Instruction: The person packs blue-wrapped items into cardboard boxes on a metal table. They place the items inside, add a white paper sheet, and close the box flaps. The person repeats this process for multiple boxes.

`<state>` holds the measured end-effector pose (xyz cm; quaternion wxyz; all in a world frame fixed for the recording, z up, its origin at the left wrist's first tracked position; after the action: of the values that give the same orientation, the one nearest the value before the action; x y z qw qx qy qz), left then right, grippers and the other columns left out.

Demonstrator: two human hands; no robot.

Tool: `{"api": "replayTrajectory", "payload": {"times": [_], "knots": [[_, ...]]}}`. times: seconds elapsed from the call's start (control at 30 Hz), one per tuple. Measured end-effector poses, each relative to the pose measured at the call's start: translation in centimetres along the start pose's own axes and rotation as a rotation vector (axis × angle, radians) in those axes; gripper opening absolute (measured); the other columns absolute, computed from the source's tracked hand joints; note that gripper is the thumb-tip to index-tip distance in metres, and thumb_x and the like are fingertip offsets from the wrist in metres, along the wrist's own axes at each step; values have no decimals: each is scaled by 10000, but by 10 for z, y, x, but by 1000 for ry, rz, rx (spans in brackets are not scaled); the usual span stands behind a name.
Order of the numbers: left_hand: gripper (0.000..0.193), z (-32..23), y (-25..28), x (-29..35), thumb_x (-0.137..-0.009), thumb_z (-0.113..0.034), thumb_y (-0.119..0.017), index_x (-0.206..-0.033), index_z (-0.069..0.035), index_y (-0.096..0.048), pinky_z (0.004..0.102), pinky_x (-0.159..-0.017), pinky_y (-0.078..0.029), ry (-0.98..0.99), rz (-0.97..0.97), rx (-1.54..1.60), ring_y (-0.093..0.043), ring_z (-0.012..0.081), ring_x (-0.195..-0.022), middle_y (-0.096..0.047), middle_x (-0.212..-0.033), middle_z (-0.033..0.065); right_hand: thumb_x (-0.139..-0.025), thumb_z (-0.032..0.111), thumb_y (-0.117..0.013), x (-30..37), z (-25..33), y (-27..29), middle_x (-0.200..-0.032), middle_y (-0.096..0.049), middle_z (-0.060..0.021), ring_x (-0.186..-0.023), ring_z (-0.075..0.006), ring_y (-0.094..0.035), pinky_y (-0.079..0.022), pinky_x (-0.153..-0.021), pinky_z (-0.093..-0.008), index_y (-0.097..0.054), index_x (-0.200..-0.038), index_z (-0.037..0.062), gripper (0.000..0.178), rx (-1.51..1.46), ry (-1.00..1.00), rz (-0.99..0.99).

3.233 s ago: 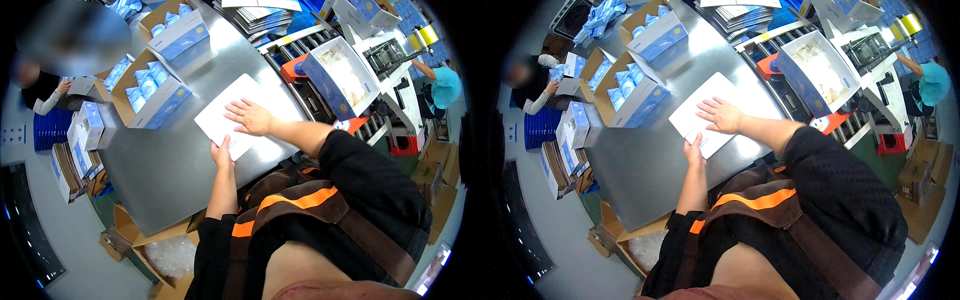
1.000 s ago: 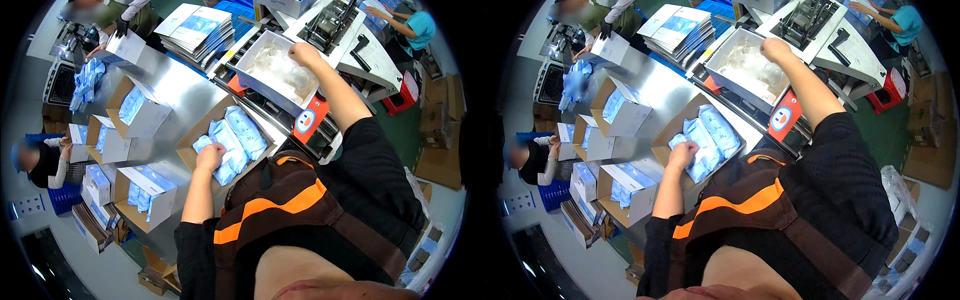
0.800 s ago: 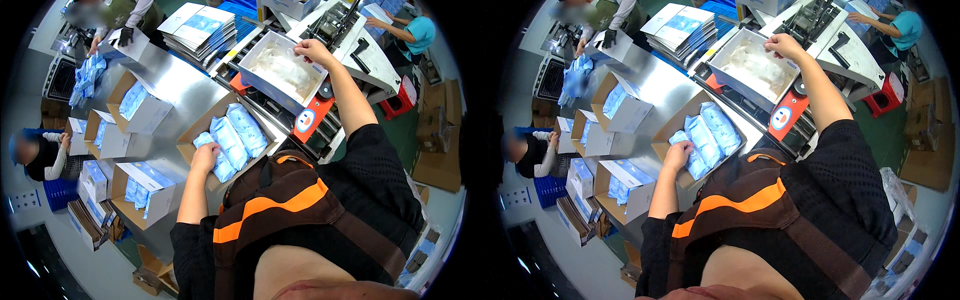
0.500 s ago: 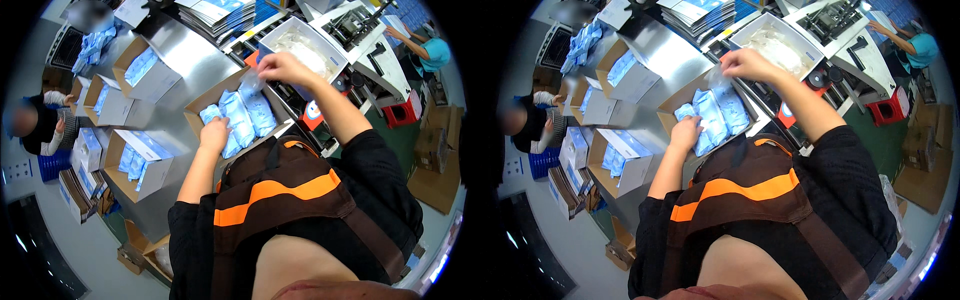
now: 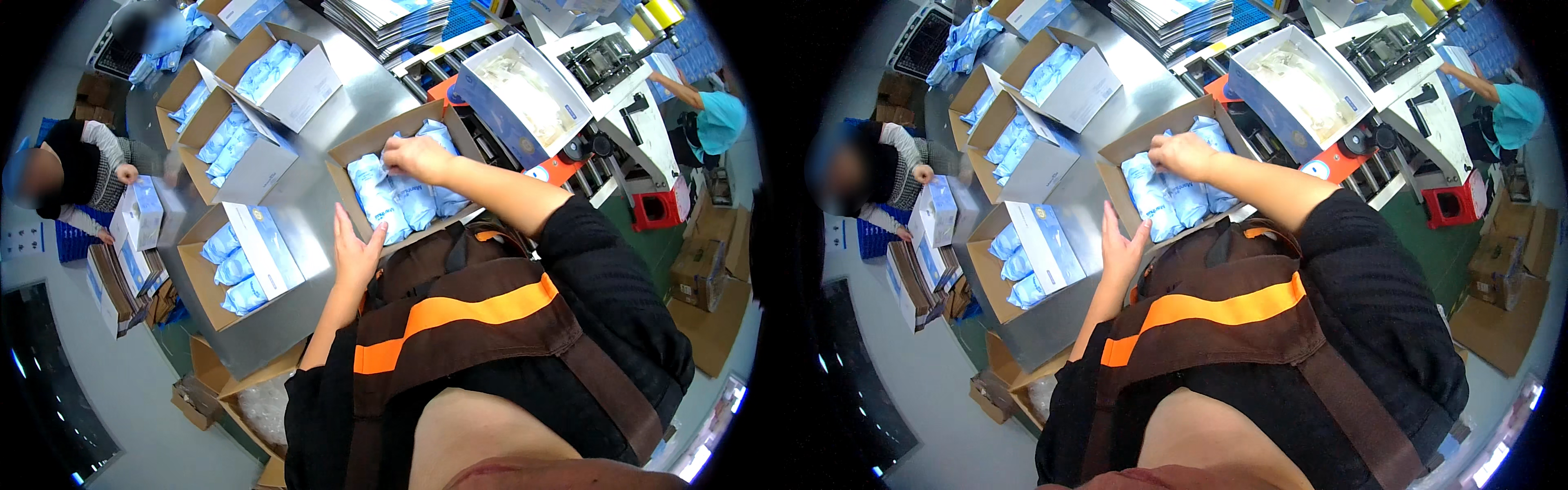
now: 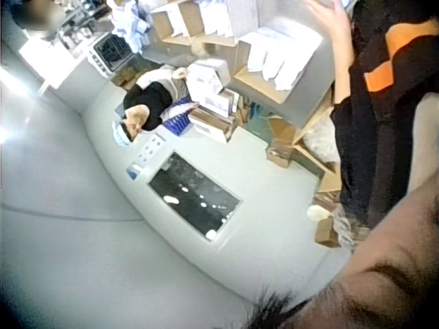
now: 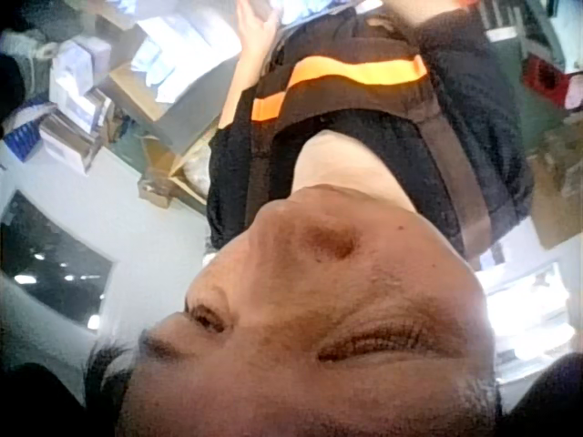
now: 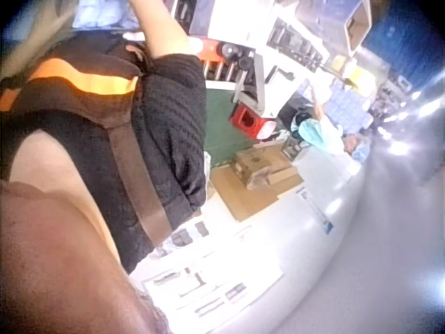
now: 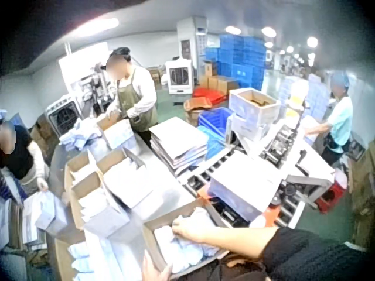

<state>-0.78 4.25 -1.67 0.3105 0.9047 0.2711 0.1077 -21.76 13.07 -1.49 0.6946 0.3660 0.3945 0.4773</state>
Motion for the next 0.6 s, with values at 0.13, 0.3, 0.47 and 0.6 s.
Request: {"api": "replayTrajectory", "payload": {"times": [0.13, 0.3, 0.47, 0.6], "knots": [[1042, -2, -14, -3, -792, -411, -733, -1466, 94, -120, 439, -1068, -348, 135, 129, 56, -388, 463, -1307, -328, -1434, 351, -792, 135, -606, 6, -10, 3, -943, -596, -92, -820, -312, -652, -523, -694, -421, -608, -823, 93, 51, 32, -86, 35], [1029, -2, -11, -3, -796, -393, -729, -1465, 94, -117, 444, -1070, -346, 126, 152, -1, -381, 467, -1311, -330, -1425, 360, -805, 144, -630, 16, -4, -7, -879, -583, -100, -786, -316, -638, -521, -668, -424, -586, -877, 97, 96, -5, -70, -4], [1009, -2, -10, 1, -799, -365, -730, -1465, 88, -122, 448, -1069, -346, 99, 130, -6, -380, 470, -1310, -332, -1422, 359, -829, 150, -563, 1, -1, -13, -895, -569, -92, -798, -299, -651, -526, -691, -413, -571, -910, 109, 91, 169, 51, 2], [993, 0, -9, 1, -802, -338, -732, -1466, 83, -125, 452, -1063, -351, 63, 123, 1, -388, 468, -1304, -345, -1415, 356, -834, 140, -527, 15, 3, -39, -920, -570, -99, -826, -284, -663, -528, -706, -406, -578, -948, 112, 128, 184, 145, 179]]}}
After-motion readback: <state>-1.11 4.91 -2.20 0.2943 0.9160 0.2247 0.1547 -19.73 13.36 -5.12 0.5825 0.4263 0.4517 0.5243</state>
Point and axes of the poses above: each hand's wrist, its own x-axis away from the middle knuckle, its own y-axis out of the back of the hand, z = x × y, the point moved 4 cm from there along -x, towards the middle knuckle
